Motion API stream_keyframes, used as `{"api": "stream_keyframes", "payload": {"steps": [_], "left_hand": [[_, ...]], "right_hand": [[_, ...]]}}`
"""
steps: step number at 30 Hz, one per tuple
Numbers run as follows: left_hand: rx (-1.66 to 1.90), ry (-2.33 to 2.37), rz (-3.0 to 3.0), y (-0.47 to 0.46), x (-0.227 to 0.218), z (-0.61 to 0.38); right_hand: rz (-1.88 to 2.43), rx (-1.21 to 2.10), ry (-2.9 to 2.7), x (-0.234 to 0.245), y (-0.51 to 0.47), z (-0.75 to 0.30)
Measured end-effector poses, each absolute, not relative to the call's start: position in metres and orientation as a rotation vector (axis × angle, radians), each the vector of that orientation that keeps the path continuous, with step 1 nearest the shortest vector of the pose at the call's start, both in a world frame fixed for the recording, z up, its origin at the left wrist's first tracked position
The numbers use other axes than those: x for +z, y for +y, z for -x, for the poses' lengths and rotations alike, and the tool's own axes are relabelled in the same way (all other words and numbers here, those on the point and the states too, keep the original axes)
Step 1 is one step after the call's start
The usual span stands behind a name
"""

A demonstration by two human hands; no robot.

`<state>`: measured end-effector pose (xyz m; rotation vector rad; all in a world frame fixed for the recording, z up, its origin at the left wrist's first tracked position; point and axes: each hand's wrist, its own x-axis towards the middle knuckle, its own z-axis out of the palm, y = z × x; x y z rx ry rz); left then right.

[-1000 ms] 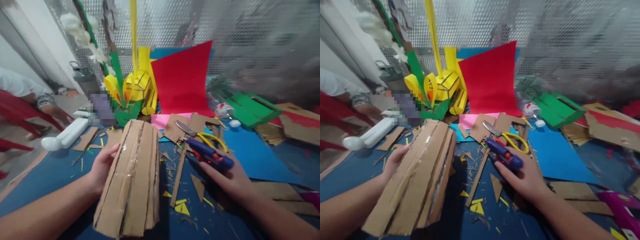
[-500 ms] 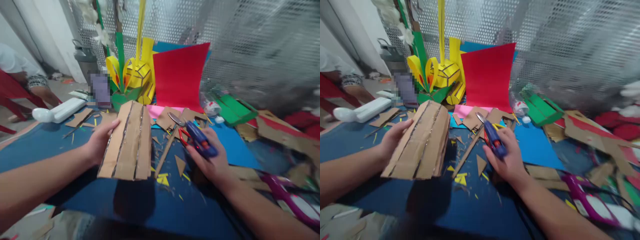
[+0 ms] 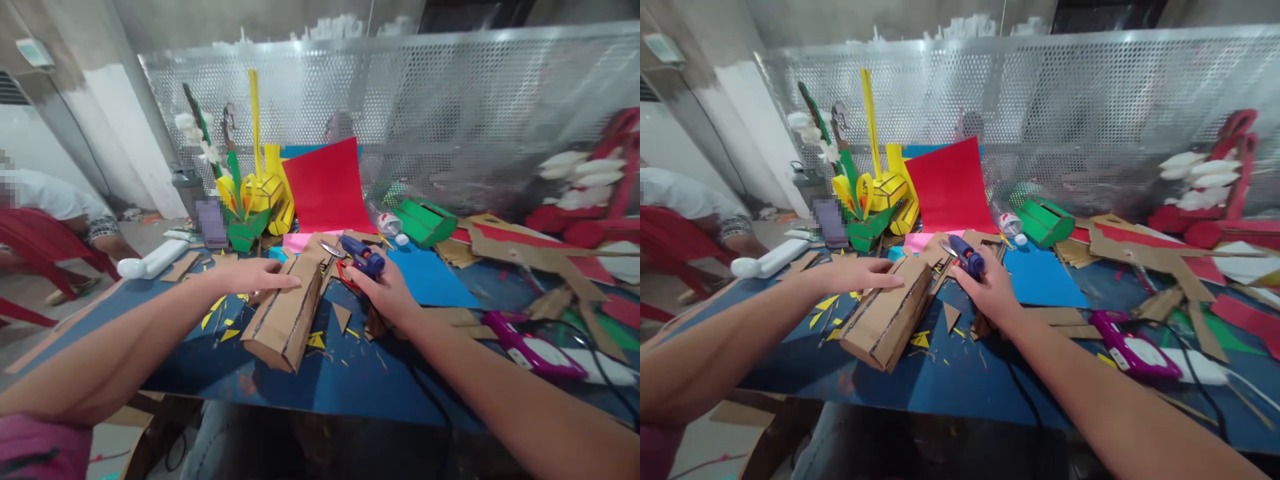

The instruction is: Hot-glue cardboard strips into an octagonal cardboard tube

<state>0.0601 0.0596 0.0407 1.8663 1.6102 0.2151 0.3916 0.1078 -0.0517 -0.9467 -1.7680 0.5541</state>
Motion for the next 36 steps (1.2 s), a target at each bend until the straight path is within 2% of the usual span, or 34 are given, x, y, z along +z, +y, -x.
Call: {"api": "stream_keyframes", "payload": {"steps": [4, 7, 15, 18, 21, 27, 31, 36], "left_hand": [[0.034, 1.573, -2.293, 0.124, 0.074, -0.055], [-0.042, 1.790, -2.605, 0.183, 0.080, -0.068], [-0.057, 1.884, -2.899, 0.260, 0.020, -0.091], [-0.071, 1.806, -2.916, 0.262, 0.006, -0.084], [-0.043, 1.701, -2.891, 0.262, 0.012, -0.072], [-0.086, 1.469, -2.697, 0.231, 0.065, -0.048], [0.092, 1.131, -2.414, 0.180, 0.102, -0.035], [0.029, 1.046, -2.096, 0.139, 0.126, -0.014]], "right_hand": [[0.867, 0.542, -1.851, -0.041, 0.102, -0.396], [0.844, 0.491, -1.913, -0.041, 0.101, -0.398], [0.789, 0.421, -2.011, -0.036, 0.098, -0.400], [0.740, 0.397, -2.023, -0.032, 0.093, -0.400], [0.763, 0.397, -2.054, -0.031, 0.090, -0.401], [0.821, 0.395, -2.058, -0.036, 0.094, -0.400], [0.882, 0.440, -2.035, -0.042, 0.096, -0.400], [0.902, 0.489, -2.031, -0.045, 0.095, -0.403]]}}
